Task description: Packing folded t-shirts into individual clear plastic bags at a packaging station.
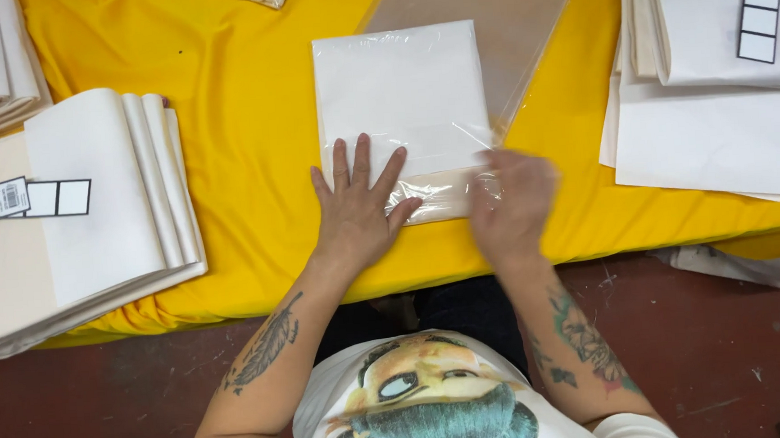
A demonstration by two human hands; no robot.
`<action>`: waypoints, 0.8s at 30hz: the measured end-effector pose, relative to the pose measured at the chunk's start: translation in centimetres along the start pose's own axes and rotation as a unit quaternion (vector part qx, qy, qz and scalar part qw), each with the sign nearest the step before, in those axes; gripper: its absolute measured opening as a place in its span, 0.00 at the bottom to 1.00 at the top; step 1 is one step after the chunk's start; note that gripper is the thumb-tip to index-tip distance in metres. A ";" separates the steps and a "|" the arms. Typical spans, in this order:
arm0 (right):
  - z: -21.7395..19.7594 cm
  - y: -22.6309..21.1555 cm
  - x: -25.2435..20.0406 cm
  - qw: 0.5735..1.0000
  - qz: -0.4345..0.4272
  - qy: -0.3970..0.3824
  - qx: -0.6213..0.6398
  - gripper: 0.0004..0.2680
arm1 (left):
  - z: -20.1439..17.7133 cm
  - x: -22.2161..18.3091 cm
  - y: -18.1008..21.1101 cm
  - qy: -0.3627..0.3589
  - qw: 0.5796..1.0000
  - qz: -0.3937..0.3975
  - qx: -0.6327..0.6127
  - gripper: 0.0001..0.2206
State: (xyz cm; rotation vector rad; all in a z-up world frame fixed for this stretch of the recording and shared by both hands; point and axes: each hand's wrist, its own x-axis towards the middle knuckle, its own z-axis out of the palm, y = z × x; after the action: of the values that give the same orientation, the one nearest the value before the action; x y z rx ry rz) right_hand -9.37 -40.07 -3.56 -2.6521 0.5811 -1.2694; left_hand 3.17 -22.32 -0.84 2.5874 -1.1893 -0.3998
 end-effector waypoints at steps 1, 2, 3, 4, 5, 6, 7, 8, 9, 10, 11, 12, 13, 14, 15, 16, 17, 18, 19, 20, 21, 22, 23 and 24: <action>0.5 -1.7 -0.4 0.994 -0.067 -0.054 0.063 0.11 | 0.2 0.0 -0.1 0.002 1.000 0.005 0.004 0.31; 1.0 -3.3 -0.8 0.977 -0.133 -0.107 0.125 0.15 | 0.3 0.0 -0.2 0.003 1.000 0.010 0.007 0.31; 0.4 -3.7 0.5 0.977 -0.136 -0.106 0.127 0.15 | 0.6 0.1 -0.7 0.006 1.000 0.008 0.007 0.31; -0.2 -4.2 1.7 0.961 -0.065 -0.262 0.066 0.20 | 0.9 0.1 -1.1 0.008 1.000 0.008 -0.002 0.31; -0.7 -4.7 3.0 0.913 0.005 -0.408 0.003 0.25 | 1.0 0.1 -1.7 0.011 1.000 0.005 -0.010 0.31; -0.9 -3.9 3.2 0.913 -0.001 -0.407 0.005 0.25 | 0.9 -0.3 -2.2 0.016 1.000 0.001 -0.009 0.31; -1.2 -3.1 3.4 0.907 0.052 -0.417 -0.005 0.26 | 0.8 -0.8 -2.7 0.022 0.999 -0.010 -0.041 0.32; -1.4 -2.2 3.6 0.899 0.106 -0.426 -0.015 0.28 | 0.8 -1.2 -3.2 0.028 0.997 -0.020 -0.073 0.33; -1.3 -1.7 3.6 0.900 0.100 -0.425 -0.014 0.28 | 0.8 -1.7 -3.4 0.032 0.997 -0.022 -0.073 0.33; -1.2 -1.2 3.6 0.912 0.159 -0.377 0.035 0.26 | 0.9 -2.1 -3.7 0.038 0.994 -0.038 -0.092 0.33; -1.2 -0.6 3.8 0.917 0.217 -0.325 0.082 0.25 | 1.0 -2.3 -3.8 0.044 0.991 -0.051 -0.112 0.34; -0.5 0.3 3.7 0.919 0.213 -0.323 0.081 0.25 | 1.0 -2.3 -3.9 0.049 0.991 -0.051 -0.114 0.34; 0.0 1.2 3.5 0.889 0.294 -0.326 0.131 0.27 | 1.1 -2.5 -3.9 0.045 0.990 -0.052 -0.119 0.34; 0.4 2.2 3.3 0.851 0.372 -0.325 0.180 0.28 | 1.2 -2.6 -3.9 0.041 0.990 -0.053 -0.125 0.35; 0.0 1.5 3.6 0.853 0.370 -0.322 0.180 0.28 | 0.9 -3.1 -3.9 0.045 0.990 -0.051 -0.125 0.35; -0.5 0.8 4.0 0.799 0.408 -0.329 0.295 0.27 | 0.7 -3.6 -3.9 0.044 0.989 -0.030 -0.138 0.36; -0.9 0.2 4.5 0.732 0.437 -0.332 0.404 0.26 | 0.5 -4.0 -3.8 0.045 0.987 -0.009 -0.151 0.37; -1.0 0.2 4.6 0.736 0.433 -0.329 0.403 0.26 | 0.7 -4.7 -4.2 0.051 0.987 -0.006 -0.152 0.37; -1.2 0.1 4.6 0.695 0.446 -0.323 0.462 0.25 | 1.0 -5.4 -4.6 0.069 0.983 0.016 -0.171 0.39; -1.3 0.0 4.7 0.649 0.457 -0.316 0.519 0.25 | 1.4 -6.1 -5.1 0.088 0.977 0.038 -0.191 0.40; -0.9 2.9 5.2 0.653 0.453 -0.318 0.517 0.25 | 2.3 -6.4 -5.5 0.094 0.976 0.039 -0.194 0.40; -0.5 5.8 5.9 0.757 0.397 -0.306 0.419 0.29 | 3.1 -6.8 -5.9 0.157 0.963 0.056 -0.213 0.37; 0.2 8.5 6.4 0.841 0.332 -0.290 0.313 0.35 | 4.0 -7.4 -6.5 0.219 0.946 0.069 -0.230 0.33; -2.3 6.8 9.7 0.842 0.326 -0.293 0.313 0.35 | 4.5 -7.5 -6.8 0.224 0.944 0.066 -0.231 0.33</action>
State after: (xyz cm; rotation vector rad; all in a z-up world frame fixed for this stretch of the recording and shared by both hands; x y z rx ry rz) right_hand -7.55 -50.10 2.90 -1.8640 0.7094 -0.3212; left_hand 1.59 -12.81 -6.39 2.0321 -0.9578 -0.0400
